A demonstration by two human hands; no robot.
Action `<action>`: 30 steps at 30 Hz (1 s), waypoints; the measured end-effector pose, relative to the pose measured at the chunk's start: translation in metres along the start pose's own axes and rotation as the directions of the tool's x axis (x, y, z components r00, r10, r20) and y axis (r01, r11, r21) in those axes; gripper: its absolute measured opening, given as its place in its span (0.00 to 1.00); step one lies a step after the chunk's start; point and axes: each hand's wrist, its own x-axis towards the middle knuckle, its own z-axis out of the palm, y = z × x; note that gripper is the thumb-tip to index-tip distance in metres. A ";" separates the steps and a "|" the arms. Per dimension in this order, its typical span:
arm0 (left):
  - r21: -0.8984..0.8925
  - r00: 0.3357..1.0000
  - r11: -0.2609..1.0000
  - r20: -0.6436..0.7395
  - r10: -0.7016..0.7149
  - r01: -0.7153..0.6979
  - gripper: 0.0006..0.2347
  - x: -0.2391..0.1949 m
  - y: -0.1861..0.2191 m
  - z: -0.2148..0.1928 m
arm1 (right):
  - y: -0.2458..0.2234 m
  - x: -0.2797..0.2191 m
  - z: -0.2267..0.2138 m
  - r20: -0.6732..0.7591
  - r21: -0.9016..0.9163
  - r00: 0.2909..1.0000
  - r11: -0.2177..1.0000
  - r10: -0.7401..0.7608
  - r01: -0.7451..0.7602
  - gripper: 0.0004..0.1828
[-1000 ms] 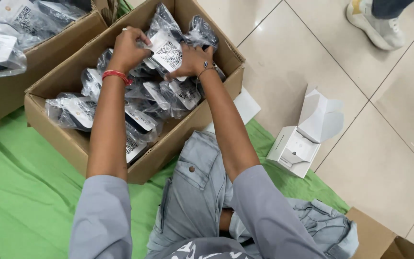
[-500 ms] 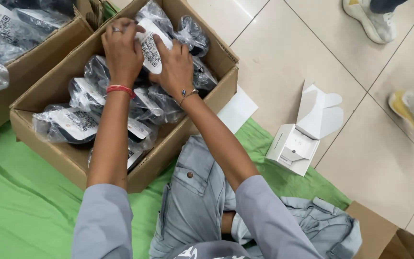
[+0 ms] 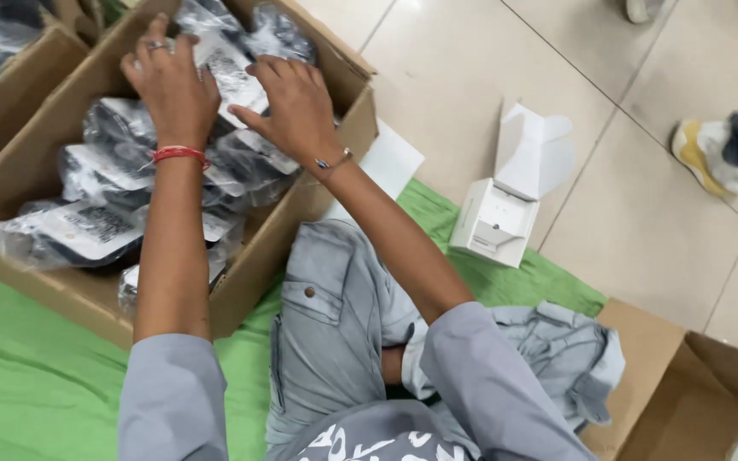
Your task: The person packs small white boxes into larger shipping boxes and applies QR code labels.
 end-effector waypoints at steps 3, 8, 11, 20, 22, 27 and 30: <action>-0.074 0.989 0.992 -0.106 -0.106 0.098 0.18 0.015 0.066 0.004 | 0.059 -0.048 -0.067 -0.107 0.182 0.994 0.983 -0.011 0.031 0.23; -0.418 0.959 0.906 -0.280 -0.055 -0.070 0.14 0.027 0.228 0.027 | 0.231 -0.165 -0.141 -0.544 0.157 0.730 0.905 0.413 -0.395 0.10; -0.740 0.992 0.664 0.124 -0.016 0.103 0.14 0.009 0.348 0.059 | 0.372 -0.260 -0.141 -0.580 0.370 0.390 0.658 0.715 -0.656 0.22; -0.576 0.562 0.286 0.816 0.138 0.766 0.49 -0.004 0.501 0.183 | 0.431 -0.294 -0.159 0.528 0.707 0.303 -0.212 0.794 -0.675 0.66; -0.576 0.573 0.259 0.814 0.095 0.776 0.51 -0.003 0.510 0.192 | 0.436 -0.290 -0.170 0.523 0.777 0.397 -0.231 0.754 -0.586 0.66; -0.652 0.656 -0.097 0.725 0.212 0.752 0.53 -0.003 0.513 0.182 | 0.421 -0.304 -0.210 0.492 0.860 0.584 -0.258 0.646 -0.440 0.67; -0.693 0.667 -0.037 0.676 0.314 0.720 0.53 -0.011 0.514 0.157 | 0.418 -0.326 -0.219 0.518 0.835 0.606 -0.203 0.604 -0.511 0.66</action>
